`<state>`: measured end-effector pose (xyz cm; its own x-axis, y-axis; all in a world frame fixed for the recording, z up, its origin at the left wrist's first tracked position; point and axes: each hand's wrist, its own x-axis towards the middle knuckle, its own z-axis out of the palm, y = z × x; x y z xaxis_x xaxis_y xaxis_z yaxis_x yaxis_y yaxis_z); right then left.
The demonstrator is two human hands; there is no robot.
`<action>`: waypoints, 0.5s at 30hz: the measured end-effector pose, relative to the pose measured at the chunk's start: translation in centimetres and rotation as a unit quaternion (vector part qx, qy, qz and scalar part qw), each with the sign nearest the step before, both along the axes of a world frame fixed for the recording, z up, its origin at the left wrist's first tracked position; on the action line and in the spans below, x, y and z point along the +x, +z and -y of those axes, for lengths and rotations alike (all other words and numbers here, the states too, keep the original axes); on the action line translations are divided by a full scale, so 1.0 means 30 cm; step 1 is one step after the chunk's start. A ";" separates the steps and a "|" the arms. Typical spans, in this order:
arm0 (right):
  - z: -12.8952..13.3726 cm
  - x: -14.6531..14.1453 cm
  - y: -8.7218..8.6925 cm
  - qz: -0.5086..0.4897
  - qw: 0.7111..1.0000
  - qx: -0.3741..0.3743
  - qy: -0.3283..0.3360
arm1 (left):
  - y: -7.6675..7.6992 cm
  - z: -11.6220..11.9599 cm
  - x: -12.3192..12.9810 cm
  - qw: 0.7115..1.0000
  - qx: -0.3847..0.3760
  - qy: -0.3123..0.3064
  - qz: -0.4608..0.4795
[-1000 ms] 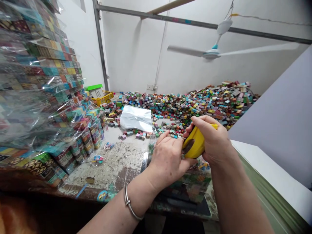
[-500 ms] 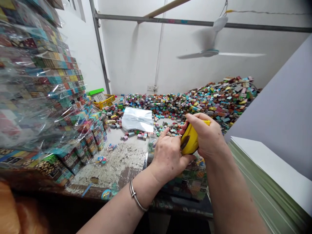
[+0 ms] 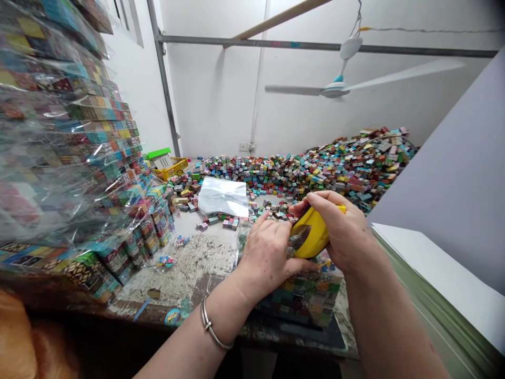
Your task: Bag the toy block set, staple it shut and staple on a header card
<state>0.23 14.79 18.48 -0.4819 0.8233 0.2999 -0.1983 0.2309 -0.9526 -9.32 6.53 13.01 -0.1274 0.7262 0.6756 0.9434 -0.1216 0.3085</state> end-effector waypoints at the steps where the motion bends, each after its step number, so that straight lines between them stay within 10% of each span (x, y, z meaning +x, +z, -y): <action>1: 0.006 0.014 -0.005 0.012 1.000 0.012 -0.012 | 0.001 0.007 -0.001 1.000 0.006 0.000 -0.011; 9: 0.092 0.122 -0.077 0.245 0.903 0.273 -0.223 | -0.021 0.060 0.005 0.999 0.012 0.028 -0.036; 15: 0.117 0.205 -0.083 0.286 0.915 0.194 -0.210 | -0.021 0.107 -0.017 0.999 0.026 -0.007 -0.037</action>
